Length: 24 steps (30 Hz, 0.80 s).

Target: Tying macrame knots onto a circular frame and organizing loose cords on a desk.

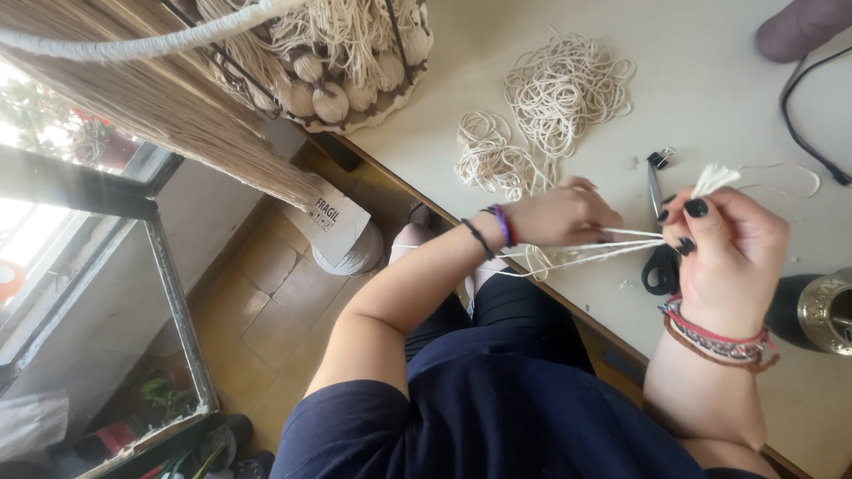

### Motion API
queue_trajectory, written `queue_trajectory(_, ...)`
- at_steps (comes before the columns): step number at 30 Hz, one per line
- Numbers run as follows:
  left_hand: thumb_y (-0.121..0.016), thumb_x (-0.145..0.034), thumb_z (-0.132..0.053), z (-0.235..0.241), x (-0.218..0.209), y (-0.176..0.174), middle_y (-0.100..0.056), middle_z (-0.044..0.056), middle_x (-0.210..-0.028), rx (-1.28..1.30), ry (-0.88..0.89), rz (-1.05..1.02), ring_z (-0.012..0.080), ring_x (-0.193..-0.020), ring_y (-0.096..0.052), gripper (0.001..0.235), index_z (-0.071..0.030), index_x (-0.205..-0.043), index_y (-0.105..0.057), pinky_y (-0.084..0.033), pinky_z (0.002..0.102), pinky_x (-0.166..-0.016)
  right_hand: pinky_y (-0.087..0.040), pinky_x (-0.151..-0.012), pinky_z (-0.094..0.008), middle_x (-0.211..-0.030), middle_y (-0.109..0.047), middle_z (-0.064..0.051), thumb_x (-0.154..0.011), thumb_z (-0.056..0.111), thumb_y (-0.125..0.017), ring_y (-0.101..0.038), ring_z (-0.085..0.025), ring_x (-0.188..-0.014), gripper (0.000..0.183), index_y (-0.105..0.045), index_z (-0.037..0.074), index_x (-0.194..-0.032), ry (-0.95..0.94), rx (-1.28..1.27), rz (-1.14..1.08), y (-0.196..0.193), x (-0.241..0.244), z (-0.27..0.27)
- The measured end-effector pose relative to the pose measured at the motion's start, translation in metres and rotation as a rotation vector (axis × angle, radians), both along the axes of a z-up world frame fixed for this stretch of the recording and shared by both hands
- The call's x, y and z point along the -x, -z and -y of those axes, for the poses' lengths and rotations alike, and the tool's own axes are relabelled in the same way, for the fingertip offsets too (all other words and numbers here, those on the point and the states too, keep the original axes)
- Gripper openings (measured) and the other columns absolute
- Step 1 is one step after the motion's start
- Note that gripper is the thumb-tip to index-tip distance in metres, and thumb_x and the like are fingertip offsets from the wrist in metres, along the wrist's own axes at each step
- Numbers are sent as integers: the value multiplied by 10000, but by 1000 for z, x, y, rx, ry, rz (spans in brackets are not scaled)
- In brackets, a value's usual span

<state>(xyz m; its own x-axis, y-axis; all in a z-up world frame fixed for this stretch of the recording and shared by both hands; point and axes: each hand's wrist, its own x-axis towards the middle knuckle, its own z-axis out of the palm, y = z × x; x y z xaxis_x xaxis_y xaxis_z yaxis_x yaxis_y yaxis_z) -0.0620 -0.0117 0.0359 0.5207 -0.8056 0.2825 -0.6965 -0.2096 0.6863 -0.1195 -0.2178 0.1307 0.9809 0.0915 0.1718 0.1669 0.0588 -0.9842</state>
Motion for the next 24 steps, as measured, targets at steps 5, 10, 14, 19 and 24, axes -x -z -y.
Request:
queue_trajectory(5,-678,-979,-108,-72,-17,-19,-731,0,-763,204,-404,412,161,-712,-727,104,-112,-890,-733,-574,308,-715,-390,-639,-235,-891,-615,-168,-1153,42,-555,-483,-155,-696,192,-650,-107,-1078,-47,241,-100,8,21,30)
queue_trajectory(10,-567,-978,-36,-117,-21,-12,-750,-35,-959,128,-724,211,203,-995,-693,192,-173,-1010,-697,-489,412,-895,-549,-846,-303,-981,-754,-79,-1077,34,-591,-698,-169,-896,173,-753,-21,-1104,-37,750,-94,42,26,38)
queue_trajectory(14,-412,-838,167,-91,-3,-70,-754,46,-863,299,-530,195,182,-829,-745,369,-69,-903,-688,-671,341,-791,-456,-803,-261,-1139,-720,-51,-1084,52,-605,-650,-165,-987,153,-746,60,-1025,-132,684,128,37,21,15)
queue_trajectory(19,-512,-910,-36,-45,14,-89,-606,31,-782,48,-486,190,238,-635,-622,120,-100,-825,-568,-531,377,-520,-438,-669,-232,-1160,-577,-231,-1059,114,-549,-595,-166,-758,200,-626,-61,-999,-338,40,-103,35,1,-33)
queue_trajectory(24,-512,-883,-41,-55,0,-82,-589,69,-859,151,-497,101,250,-649,-611,78,-76,-850,-573,-479,385,-587,-291,-537,-188,-957,-657,-196,-1054,256,-594,-406,-101,-587,321,-651,-42,-950,-363,-57,-206,54,-6,-34)
